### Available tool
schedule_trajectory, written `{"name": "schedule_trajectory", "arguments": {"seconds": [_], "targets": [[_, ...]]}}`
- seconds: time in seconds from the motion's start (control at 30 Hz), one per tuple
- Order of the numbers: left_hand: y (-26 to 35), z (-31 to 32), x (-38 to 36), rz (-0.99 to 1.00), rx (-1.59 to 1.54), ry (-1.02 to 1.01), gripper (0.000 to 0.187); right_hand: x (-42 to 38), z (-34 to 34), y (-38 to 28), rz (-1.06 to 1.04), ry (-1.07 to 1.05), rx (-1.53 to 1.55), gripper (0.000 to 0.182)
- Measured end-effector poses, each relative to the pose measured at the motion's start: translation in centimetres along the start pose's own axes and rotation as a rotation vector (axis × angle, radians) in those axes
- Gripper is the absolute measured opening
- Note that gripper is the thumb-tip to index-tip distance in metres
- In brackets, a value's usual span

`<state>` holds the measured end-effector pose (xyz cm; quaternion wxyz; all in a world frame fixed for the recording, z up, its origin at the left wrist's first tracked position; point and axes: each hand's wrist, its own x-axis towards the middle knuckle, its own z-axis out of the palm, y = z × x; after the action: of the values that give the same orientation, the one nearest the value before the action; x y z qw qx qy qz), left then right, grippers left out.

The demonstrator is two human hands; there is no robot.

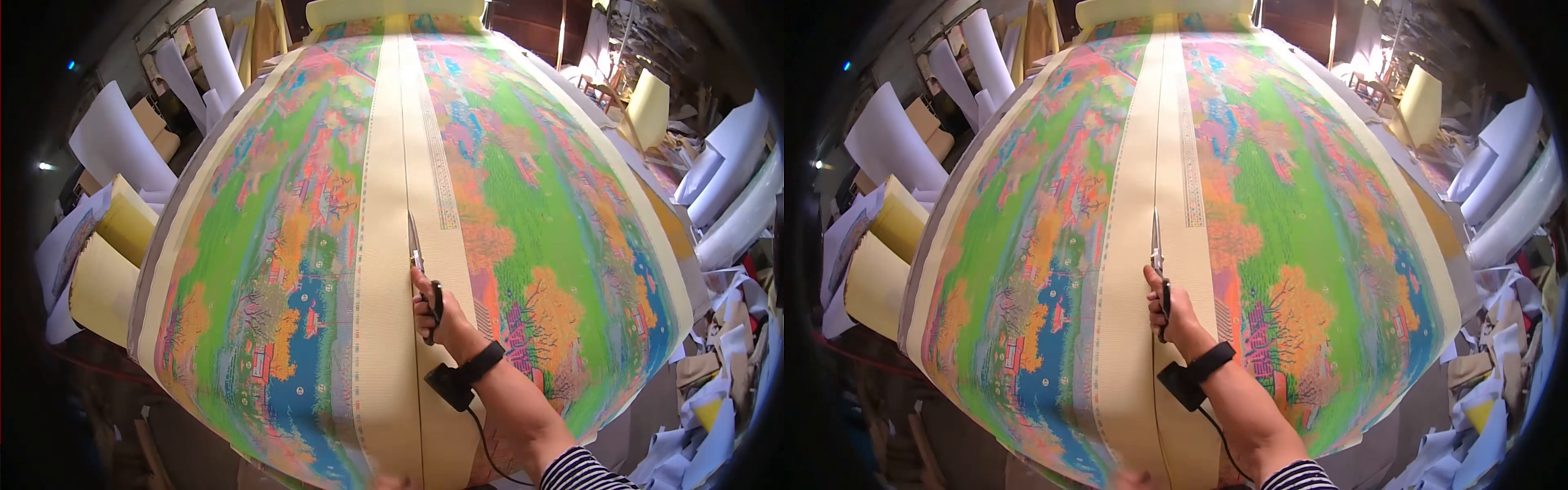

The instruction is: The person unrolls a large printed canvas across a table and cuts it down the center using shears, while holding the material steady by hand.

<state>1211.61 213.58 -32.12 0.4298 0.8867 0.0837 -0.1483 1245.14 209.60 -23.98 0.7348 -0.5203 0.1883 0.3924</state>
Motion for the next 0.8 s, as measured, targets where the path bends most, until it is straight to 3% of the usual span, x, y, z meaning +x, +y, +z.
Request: {"name": "schedule_trajectory", "arguments": {"seconds": [0.07,0.13,0.17,0.27,0.4,0.47,0.5,0.53,0.6,0.63,0.8], "targets": [[5.7,-8.9,7.9,0.310,0.274,0.479,0.028,-0.2,-0.4,-0.6,0.089,-0.081,0.086,0.051],[7.7,-12.9,14.9,0.287,0.532,0.523,0.035,-0.2,-0.3,-1.1,0.104,-0.125,0.112,0.052],[5.9,-15.9,17.9,0.343,0.571,0.595,0.041,0.5,2.3,0.2,0.122,-0.157,0.172,0.051],[7.9,-17.6,24.0,0.222,0.621,0.723,0.051,0.3,3.2,0.7,0.142,-0.200,0.223,0.051],[6.5,-16.7,27.4,0.106,0.861,0.742,0.050,0.6,3.4,1.8,0.117,-0.186,0.168,0.049],[5.9,-16.5,28.3,0.010,0.942,0.488,0.049,0.9,3.1,2.1,0.111,-0.210,0.162,0.048],[6.5,-15.9,26.7,-0.042,0.988,0.433,0.036,-0.4,2.9,3.3,0.104,-0.229,0.160,0.047],[6.8,-15.9,26.3,-0.044,0.993,0.442,0.036,-0.5,2.8,3.7,0.100,-0.238,0.158,0.047],[7.2,-16.2,25.8,-0.101,0.928,0.140,0.020,-0.2,2.6,4.2,0.093,-0.224,0.167,0.046],[6.8,-16.0,25.0,-0.020,0.929,0.235,0.010,-0.3,2.6,4.6,0.065,-0.228,0.164,0.046],[6.0,-17.0,24.4,0.090,0.809,0.335,0.012,-0.3,3.0,4.5,-0.013,-0.125,0.089,0.044]]}}
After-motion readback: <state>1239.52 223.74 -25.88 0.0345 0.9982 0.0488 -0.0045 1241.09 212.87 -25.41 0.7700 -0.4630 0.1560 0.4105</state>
